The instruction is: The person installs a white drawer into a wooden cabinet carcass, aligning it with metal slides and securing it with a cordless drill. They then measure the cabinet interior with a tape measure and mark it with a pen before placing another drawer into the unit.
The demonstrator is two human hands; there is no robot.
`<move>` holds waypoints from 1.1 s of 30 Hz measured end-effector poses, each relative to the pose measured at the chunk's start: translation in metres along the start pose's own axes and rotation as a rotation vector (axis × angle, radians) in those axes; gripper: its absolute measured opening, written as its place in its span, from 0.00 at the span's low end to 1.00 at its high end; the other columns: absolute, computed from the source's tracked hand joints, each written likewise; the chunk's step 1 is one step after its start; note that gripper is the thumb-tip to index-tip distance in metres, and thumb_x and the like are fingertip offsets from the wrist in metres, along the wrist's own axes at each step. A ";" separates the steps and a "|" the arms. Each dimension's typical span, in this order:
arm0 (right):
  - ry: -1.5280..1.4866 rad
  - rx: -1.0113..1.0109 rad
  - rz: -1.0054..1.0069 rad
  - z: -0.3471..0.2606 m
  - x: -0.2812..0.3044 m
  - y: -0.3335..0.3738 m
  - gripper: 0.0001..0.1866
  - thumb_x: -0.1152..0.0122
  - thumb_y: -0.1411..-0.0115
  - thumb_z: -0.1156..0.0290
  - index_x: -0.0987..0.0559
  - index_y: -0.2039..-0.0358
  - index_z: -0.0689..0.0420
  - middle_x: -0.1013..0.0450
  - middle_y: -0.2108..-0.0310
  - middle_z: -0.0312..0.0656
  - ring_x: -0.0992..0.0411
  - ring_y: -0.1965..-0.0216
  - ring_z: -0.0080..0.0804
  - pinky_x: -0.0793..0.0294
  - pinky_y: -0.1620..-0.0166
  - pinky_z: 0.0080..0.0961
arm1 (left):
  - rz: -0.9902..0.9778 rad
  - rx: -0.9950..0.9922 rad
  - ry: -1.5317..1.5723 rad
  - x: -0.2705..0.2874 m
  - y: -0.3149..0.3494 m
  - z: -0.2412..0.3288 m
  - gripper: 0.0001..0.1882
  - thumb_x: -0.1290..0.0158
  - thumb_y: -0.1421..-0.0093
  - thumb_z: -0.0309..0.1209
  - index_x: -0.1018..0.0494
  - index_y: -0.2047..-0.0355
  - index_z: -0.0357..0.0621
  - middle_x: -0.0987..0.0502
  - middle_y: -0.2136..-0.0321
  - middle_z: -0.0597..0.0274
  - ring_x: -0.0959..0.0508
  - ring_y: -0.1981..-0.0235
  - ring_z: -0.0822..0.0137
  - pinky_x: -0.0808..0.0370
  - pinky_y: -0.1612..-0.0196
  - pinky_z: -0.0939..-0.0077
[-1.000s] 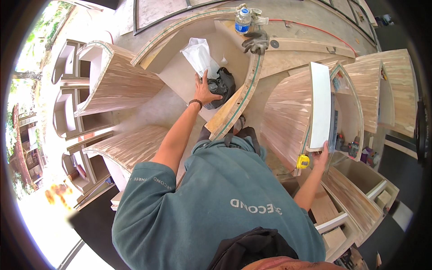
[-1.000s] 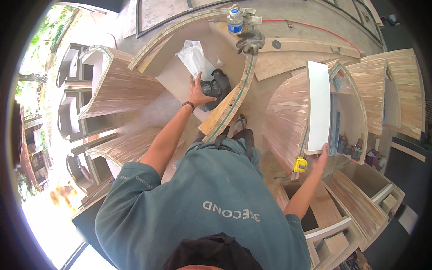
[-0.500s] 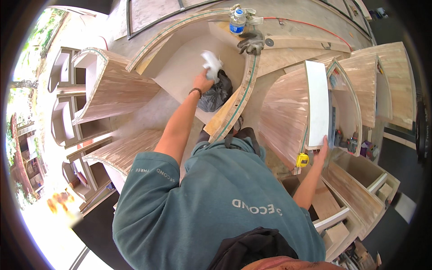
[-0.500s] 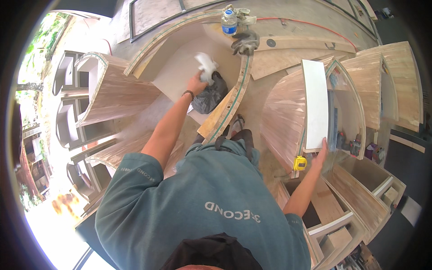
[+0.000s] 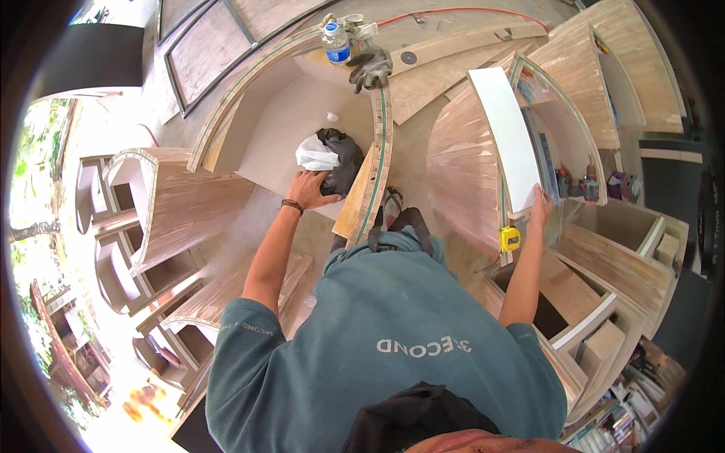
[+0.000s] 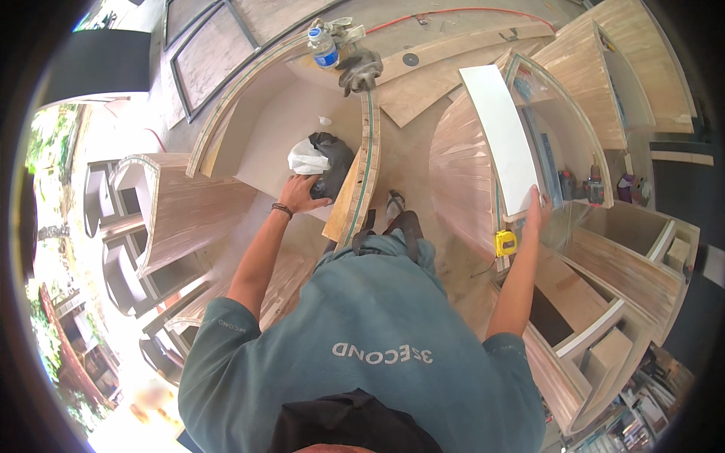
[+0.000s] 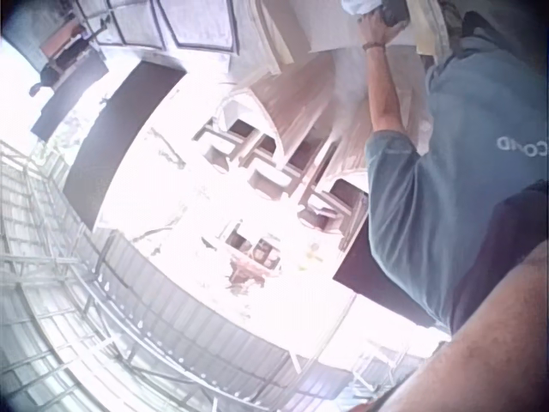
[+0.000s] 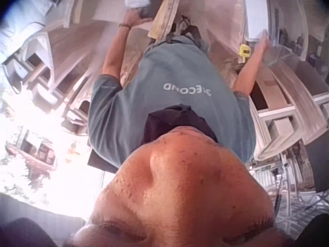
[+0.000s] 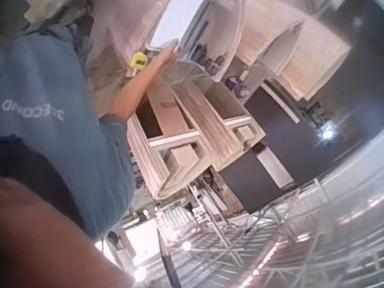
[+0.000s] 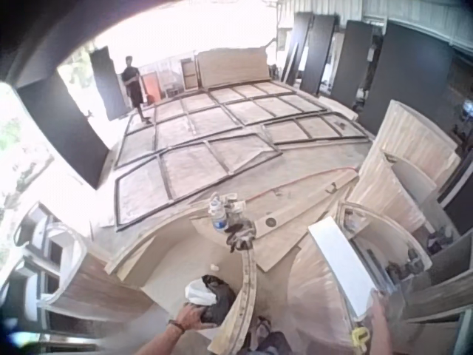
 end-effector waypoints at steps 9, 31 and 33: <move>0.483 0.284 0.210 -0.022 -0.003 0.020 0.35 0.40 0.40 0.44 0.29 0.41 0.57 0.33 0.44 0.59 0.35 0.42 0.55 0.35 0.40 0.47 | -0.006 -0.044 0.031 -0.032 -0.043 -0.014 0.18 0.42 0.42 0.40 0.24 0.55 0.43 0.22 0.54 0.48 0.24 0.49 0.48 0.26 0.48 0.56; 0.662 0.075 -0.166 -0.063 -0.027 -0.012 0.45 0.68 0.37 0.29 0.18 0.51 0.57 0.24 0.50 0.59 0.26 0.47 0.56 0.30 0.45 0.49 | 0.271 0.153 0.344 -0.011 0.024 -0.002 0.14 0.42 0.46 0.35 0.25 0.75 0.31 0.24 0.76 0.38 0.22 0.72 0.41 0.27 0.67 0.55; 0.641 0.039 -0.188 -0.069 -0.030 -0.010 0.47 0.70 0.38 0.27 0.18 0.50 0.57 0.25 0.50 0.60 0.27 0.47 0.57 0.30 0.44 0.49 | 0.300 0.163 0.383 -0.004 0.028 0.001 0.15 0.43 0.46 0.34 0.26 0.76 0.31 0.25 0.78 0.38 0.23 0.74 0.42 0.28 0.69 0.56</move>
Point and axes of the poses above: each hand's wrist, its own y-axis away from the middle knuckle, its own x-axis out of the back of the hand, z = x × y, the point moved 2 cm from there along -y, towards the middle knuckle
